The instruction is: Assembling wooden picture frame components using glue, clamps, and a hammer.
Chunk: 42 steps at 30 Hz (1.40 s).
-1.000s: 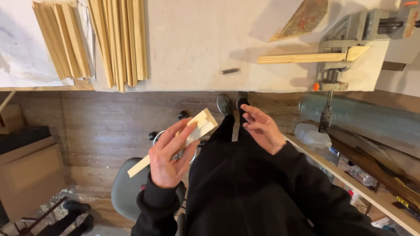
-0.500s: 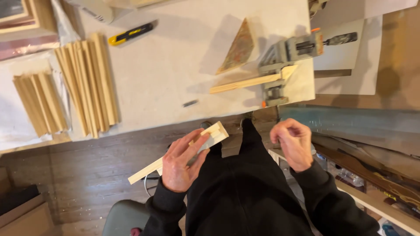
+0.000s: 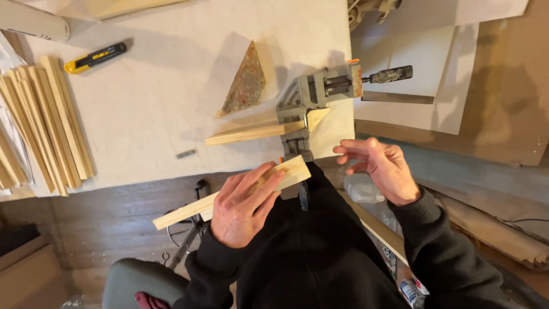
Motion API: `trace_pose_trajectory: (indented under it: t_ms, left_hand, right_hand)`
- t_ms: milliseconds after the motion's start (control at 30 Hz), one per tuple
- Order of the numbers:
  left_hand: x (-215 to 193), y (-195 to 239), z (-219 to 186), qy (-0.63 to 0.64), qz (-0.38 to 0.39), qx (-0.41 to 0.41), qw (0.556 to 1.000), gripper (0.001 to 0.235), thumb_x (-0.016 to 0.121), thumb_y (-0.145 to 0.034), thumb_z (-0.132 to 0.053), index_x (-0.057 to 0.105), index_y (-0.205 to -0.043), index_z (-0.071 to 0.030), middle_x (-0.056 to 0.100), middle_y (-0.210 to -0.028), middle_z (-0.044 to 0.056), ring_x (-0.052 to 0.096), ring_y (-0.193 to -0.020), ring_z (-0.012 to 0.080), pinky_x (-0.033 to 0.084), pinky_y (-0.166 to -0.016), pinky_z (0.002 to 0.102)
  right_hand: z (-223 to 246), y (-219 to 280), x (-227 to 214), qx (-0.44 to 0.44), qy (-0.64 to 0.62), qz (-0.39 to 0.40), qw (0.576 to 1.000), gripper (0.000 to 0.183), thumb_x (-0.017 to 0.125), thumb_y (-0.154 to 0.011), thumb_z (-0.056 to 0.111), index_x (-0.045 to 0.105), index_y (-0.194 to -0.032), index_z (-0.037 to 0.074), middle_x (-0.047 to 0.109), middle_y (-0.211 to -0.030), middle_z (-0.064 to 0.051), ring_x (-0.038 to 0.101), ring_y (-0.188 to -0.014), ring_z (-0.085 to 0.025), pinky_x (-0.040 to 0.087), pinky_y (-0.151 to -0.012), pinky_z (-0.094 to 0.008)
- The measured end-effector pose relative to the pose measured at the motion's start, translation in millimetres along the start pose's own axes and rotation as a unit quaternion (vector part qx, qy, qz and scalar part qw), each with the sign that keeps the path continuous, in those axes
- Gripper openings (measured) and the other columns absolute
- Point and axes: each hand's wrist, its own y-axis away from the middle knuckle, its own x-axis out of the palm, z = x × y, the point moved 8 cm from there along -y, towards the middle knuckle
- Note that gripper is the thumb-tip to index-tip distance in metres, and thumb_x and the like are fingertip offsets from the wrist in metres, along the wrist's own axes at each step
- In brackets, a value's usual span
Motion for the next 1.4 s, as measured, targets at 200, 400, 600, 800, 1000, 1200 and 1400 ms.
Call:
trace_pose_trajectory:
  t_ms: [200,400,600,800,1000,1200,1400]
  left_hand:
    - [16.3,-26.1,-20.6,-0.034,-0.005,0.077,0.996,0.047,0.074,-0.091,-0.007,0.066,-0.137,-0.009,0.064,-0.137,0.008,0.067,-0.113,0.0246,0.053,-0.094,0.038]
    - [16.8,-39.7,-28.3,-0.087,0.022,0.110,0.990,0.058,0.065,-0.082,0.000,0.064,-0.138,-0.011,0.061,-0.142,0.009,0.065,-0.122,0.0253,0.052,-0.096,0.040]
    - [14.2,-28.3,-23.5,-0.085,0.010,0.130,0.988,0.057,0.064,-0.084,-0.002,0.064,-0.139,-0.013,0.058,-0.144,0.008,0.062,-0.125,0.0264,0.051,-0.104,0.041]
    - [12.9,-8.9,-21.7,-0.094,0.025,0.163,0.982,0.043,0.064,-0.086,-0.004,0.062,-0.130,-0.005,0.060,-0.142,0.011,0.062,-0.128,0.0276,0.048,-0.109,0.042]
    - [14.5,8.7,-21.2,-0.047,0.019,0.178,0.983,0.031,0.065,-0.091,-0.009,0.062,-0.122,-0.004,0.062,-0.142,0.011,0.061,-0.128,0.0263,0.048,-0.108,0.041]
    - [30.0,26.8,-20.3,-0.055,0.009,0.221,0.974,0.031,0.065,-0.092,-0.014,0.063,-0.121,-0.004,0.062,-0.142,0.010,0.061,-0.129,0.0256,0.047,-0.109,0.042]
    - [67.6,31.3,-45.3,-0.082,0.006,0.320,0.944,0.028,0.062,-0.093,-0.020,0.064,-0.117,-0.005,0.064,-0.133,0.012,0.064,-0.124,0.0267,0.049,-0.110,0.041]
  right_hand:
    - [-48.2,-39.7,-83.4,-0.125,0.146,-0.003,0.981,0.027,0.068,-0.104,0.018,0.070,-0.090,-0.006,0.069,-0.075,-0.018,0.065,-0.063,-0.019,0.052,-0.057,-0.031]
    - [-2.0,-40.6,-51.7,-0.186,-0.053,0.157,0.968,0.032,0.054,-0.111,0.014,0.070,-0.087,-0.001,0.076,-0.081,-0.011,0.069,-0.068,-0.012,0.052,-0.058,-0.021]
    - [14.8,-39.3,-39.2,-0.125,0.153,-0.009,0.980,0.008,0.068,-0.092,0.004,0.075,-0.095,0.003,0.077,-0.093,-0.013,0.071,-0.064,-0.012,0.058,-0.057,-0.027]
    - [-28.6,-47.1,-110.8,-0.228,0.205,-0.028,0.951,0.031,0.062,-0.113,0.006,0.070,-0.086,-0.006,0.074,-0.089,-0.017,0.061,-0.056,-0.015,0.047,-0.051,-0.027]
    - [35.0,9.1,23.1,-0.165,0.205,-0.050,0.963,0.011,0.064,-0.092,0.005,0.074,-0.097,0.003,0.077,-0.092,-0.007,0.072,-0.069,-0.007,0.058,-0.059,-0.021]
    - [-5.1,11.5,-32.6,-0.166,0.402,-0.135,0.890,0.032,0.066,-0.111,0.007,0.072,-0.092,-0.017,0.074,-0.081,-0.029,0.064,-0.060,-0.026,0.051,-0.056,-0.036]
    - [-4.4,-16.4,44.8,-0.174,0.317,0.239,0.901,0.045,0.062,-0.102,0.033,0.062,-0.137,0.005,0.073,-0.128,-0.011,0.077,-0.104,-0.015,0.061,-0.085,-0.032]
